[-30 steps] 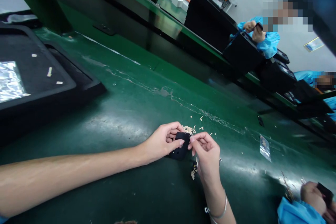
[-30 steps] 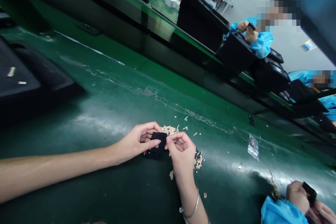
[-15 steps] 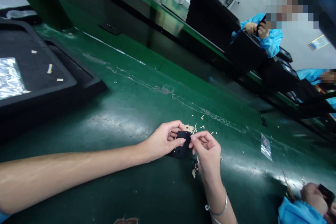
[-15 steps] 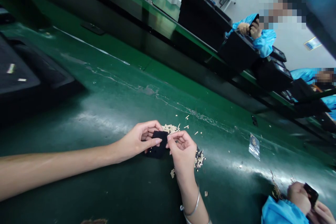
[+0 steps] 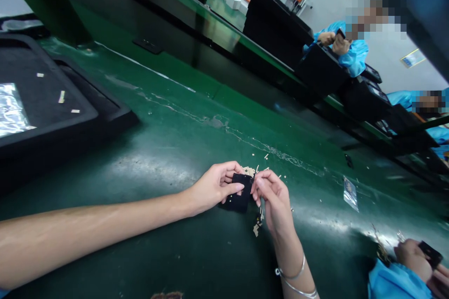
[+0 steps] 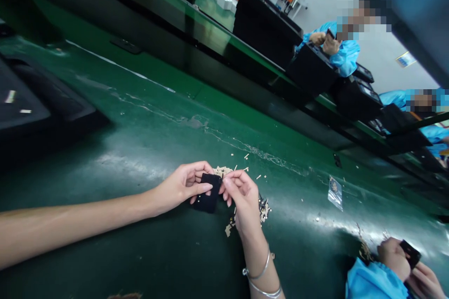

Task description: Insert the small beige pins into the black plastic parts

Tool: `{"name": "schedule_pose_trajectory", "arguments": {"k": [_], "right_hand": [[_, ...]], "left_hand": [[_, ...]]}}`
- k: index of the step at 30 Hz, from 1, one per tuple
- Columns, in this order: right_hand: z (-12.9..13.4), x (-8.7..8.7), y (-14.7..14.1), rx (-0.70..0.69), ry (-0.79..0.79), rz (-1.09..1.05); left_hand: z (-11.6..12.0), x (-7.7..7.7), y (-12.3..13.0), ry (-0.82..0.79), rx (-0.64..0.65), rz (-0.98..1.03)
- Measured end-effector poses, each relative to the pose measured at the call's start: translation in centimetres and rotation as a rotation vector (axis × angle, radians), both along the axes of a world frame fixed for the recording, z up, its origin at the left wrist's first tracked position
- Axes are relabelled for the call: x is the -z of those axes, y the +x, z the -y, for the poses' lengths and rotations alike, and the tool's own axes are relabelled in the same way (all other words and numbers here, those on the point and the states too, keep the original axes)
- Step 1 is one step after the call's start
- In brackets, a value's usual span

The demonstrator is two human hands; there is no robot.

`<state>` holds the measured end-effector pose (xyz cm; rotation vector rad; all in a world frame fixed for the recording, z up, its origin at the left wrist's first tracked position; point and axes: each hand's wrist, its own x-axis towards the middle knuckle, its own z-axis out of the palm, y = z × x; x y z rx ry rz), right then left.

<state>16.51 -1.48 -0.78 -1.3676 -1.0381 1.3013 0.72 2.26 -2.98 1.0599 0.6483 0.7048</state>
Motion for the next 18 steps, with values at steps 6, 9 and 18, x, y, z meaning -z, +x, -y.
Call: {"name": "schedule_pose_trajectory", "arguments": {"k": [6, 9, 18], "right_hand": [[0.15, 0.08, 0.16, -0.091, -0.039, -0.112], [0.41, 0.02, 0.27, -0.117, 0.005, -0.160], [0.96, 0.81, -0.11, 0.045, 0.194, 0.040]], "left_hand": [[-0.18, 0.10, -0.39, -0.036, 0.120, 0.080], [-0.34, 0.16, -0.47, -0.072, 0.192, 0.123], [-0.06, -0.80, -0.62, 0.316, -0.126, -0.168]]}}
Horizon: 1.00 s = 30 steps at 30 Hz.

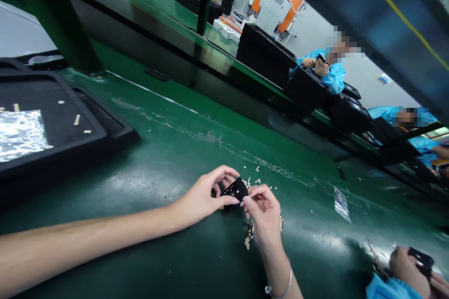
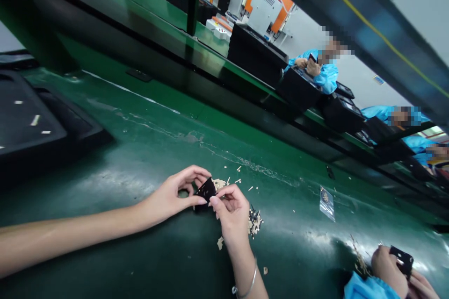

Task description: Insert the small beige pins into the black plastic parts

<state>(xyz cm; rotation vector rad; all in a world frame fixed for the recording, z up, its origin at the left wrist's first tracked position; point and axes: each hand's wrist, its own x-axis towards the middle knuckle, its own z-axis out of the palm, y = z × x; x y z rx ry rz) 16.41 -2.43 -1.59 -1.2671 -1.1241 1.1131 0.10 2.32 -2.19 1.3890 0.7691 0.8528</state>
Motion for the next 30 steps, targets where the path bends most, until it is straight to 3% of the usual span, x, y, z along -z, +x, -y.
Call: {"name": "schedule_pose_trajectory", "arguments": {"k": [4, 10, 17, 23, 30], "right_hand": [[0.1, 0.2, -0.5, 0.037, 0.004, 0.031], [0.3, 0.2, -0.8, 0.020, 0.006, 0.051], [0.1, 0.4, -0.3, -0.058, 0.003, -0.023], [-0.2, 0.3, 0.2, -0.118, -0.023, -0.024], [-0.4, -0.8, 0.4, -0.239, -0.203, -0.087]], "left_hand": [[1.0, 0.4, 0.1, 0.203, -0.031, -0.158], [1.6, 1.2, 0.4, 0.215, 0.008, -0.109], [1.0, 1.1, 0.0, 0.457, -0.089, -0.100], [0.8, 1.3, -0.2, 0.530, -0.061, -0.104], [0.8, 1.6, -0.3, 0.639, 0.031, -0.079]]}}
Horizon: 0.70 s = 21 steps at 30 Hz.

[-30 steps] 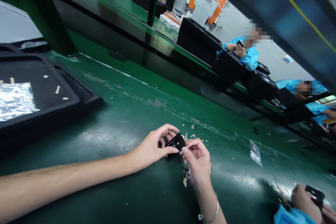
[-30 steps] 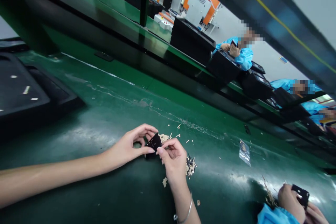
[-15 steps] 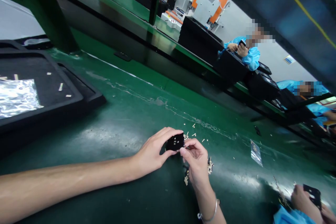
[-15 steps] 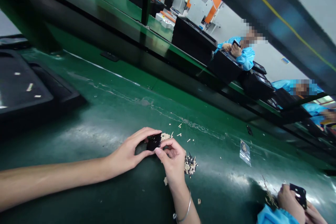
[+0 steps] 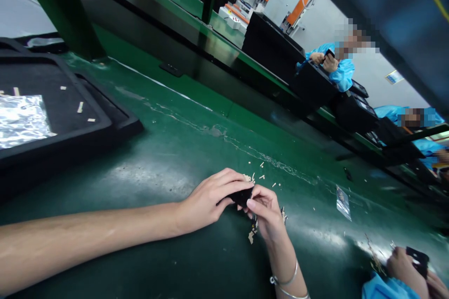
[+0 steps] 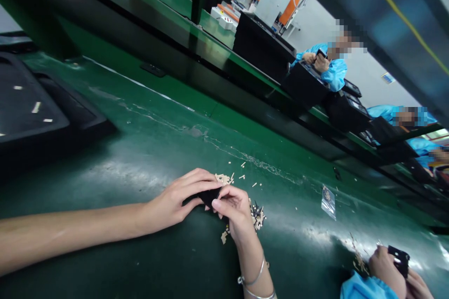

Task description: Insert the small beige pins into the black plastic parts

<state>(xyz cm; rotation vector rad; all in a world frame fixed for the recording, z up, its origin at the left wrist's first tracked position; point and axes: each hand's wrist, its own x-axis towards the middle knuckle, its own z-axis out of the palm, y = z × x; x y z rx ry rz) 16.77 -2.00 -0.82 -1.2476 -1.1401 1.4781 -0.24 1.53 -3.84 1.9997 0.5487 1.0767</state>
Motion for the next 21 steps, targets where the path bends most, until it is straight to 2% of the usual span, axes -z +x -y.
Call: {"name": "schedule_pose_trajectory", "arguments": {"k": [3, 7, 11, 14, 17, 21], "right_hand": [[-0.1, -0.1, 0.1, -0.010, -0.018, -0.001], [-0.2, 0.0, 0.3, 0.045, 0.086, 0.031], [-0.1, -0.1, 0.2, 0.070, 0.204, 0.308], [-0.1, -0.5, 0.1, 0.081, 0.284, 0.472], [-0.4, -0.6, 0.4, 0.057, 0.274, 0.525], [-1.1, -0.2, 1.4, 0.182, 0.225, 0.539]], "left_hand": [[0.0, -0.1, 0.1, -0.046, -0.005, 0.016], [0.1, -0.4, 0.2, -0.188, -0.033, 0.015], [0.1, -0.6, 0.2, -0.298, -0.053, -0.016], [0.0, -0.5, 0.3, -0.310, -0.049, -0.019], [-0.2, -0.3, 0.4, -0.305, -0.066, -0.037], [-1.1, -0.1, 0.3, -0.271, -0.226, -0.107]]}}
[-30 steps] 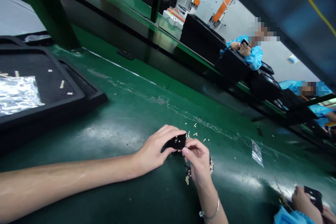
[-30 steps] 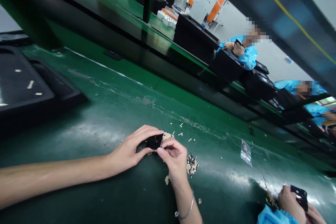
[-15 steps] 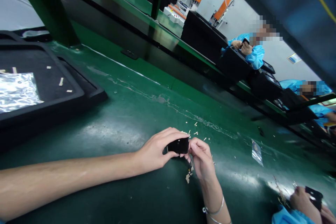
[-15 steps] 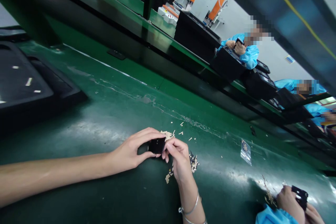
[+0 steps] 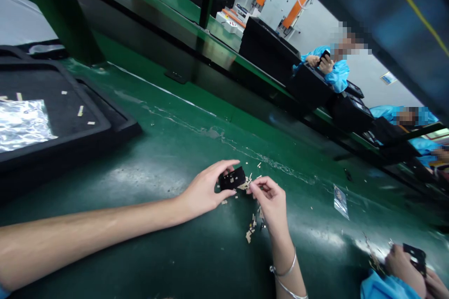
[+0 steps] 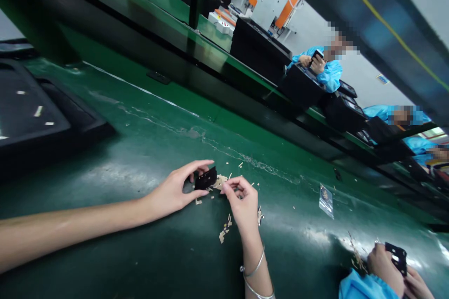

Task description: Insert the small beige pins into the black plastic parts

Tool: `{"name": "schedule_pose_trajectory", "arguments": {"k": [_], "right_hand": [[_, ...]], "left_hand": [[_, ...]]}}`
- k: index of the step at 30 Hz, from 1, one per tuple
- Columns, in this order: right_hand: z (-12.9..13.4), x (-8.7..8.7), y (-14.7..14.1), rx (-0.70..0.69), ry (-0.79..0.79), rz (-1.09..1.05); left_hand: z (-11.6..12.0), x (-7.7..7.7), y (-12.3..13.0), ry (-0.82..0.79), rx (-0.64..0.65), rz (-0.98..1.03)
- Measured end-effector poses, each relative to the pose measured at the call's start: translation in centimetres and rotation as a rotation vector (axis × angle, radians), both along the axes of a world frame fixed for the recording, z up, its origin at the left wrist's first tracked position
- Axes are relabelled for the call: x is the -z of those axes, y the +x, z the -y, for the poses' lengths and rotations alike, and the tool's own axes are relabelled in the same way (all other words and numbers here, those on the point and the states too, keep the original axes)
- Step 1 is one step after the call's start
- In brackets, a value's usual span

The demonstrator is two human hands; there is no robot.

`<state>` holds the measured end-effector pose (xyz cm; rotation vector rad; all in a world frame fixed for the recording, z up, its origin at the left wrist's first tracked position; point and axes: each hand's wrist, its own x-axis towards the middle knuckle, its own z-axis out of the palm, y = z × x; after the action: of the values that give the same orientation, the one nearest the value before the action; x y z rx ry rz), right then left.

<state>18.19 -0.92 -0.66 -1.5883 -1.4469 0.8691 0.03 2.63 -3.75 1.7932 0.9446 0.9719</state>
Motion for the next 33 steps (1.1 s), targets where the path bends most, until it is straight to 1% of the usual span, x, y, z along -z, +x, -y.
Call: {"name": "schedule_pose_trajectory", "arguments": {"k": [2, 5, 7, 9, 11, 13, 14, 16, 17, 19, 20, 23, 25, 27, 30, 33], "right_hand": [[-0.3, 0.2, 0.6, 0.079, -0.005, 0.063], [-0.5, 0.2, 1.2, 0.115, -0.021, 0.245], [-0.4, 0.1, 1.4, 0.123, -0.026, 0.445], [-0.2, 0.1, 1.5, 0.129, -0.014, 0.638], [0.0, 0.1, 1.4, 0.124, 0.022, 0.728], [0.2, 0.1, 1.0, 0.082, 0.072, 0.723], [0.3, 0.1, 0.7, 0.034, 0.093, 0.707], [0.6, 0.0, 0.0, -0.106, 0.113, 0.667], [0.7, 0.0, -0.4, -0.179, 0.111, 0.653], [1.1, 0.0, -1.3, -0.290, 0.096, 0.643], [1.2, 0.0, -1.7, -0.321, 0.088, 0.649], [1.7, 0.1, -2.6, -0.364, 0.070, 0.695], [1.8, 0.1, -2.9, -0.382, 0.056, 0.730], [1.9, 0.0, -3.1, -0.393, 0.038, 0.757], [1.9, -0.1, -3.2, -0.393, 0.008, 0.787], [1.9, -0.1, -3.3, -0.389, -0.019, 0.807]], "left_hand": [[-1.0, 0.1, -0.3, 0.058, -0.066, -0.066], [-3.2, 0.3, -0.8, 0.184, -0.124, -0.218], [-5.1, 0.3, -0.6, 0.272, -0.170, -0.334], [-7.4, 0.2, 0.1, 0.344, -0.231, -0.427], [-10.0, -0.1, 1.3, 0.380, -0.297, -0.474], [-12.6, -0.6, 2.7, 0.386, -0.346, -0.474], [-13.8, -0.9, 3.3, 0.386, -0.370, -0.469], [-15.6, -1.2, 4.2, 0.376, -0.444, -0.446], [-16.0, -1.2, 4.5, 0.368, -0.482, -0.422], [-16.1, -0.9, 4.4, 0.350, -0.525, -0.349], [-15.6, -0.6, 4.0, 0.343, -0.519, -0.297], [-13.3, 0.2, 2.2, 0.338, -0.440, -0.158], [-11.5, 0.5, 0.8, 0.337, -0.382, -0.114], [-10.1, 0.5, -0.3, 0.324, -0.305, -0.125], [-8.9, 0.3, -0.9, 0.298, -0.170, -0.194], [-7.9, 0.1, -0.8, 0.288, -0.118, -0.176]]}}
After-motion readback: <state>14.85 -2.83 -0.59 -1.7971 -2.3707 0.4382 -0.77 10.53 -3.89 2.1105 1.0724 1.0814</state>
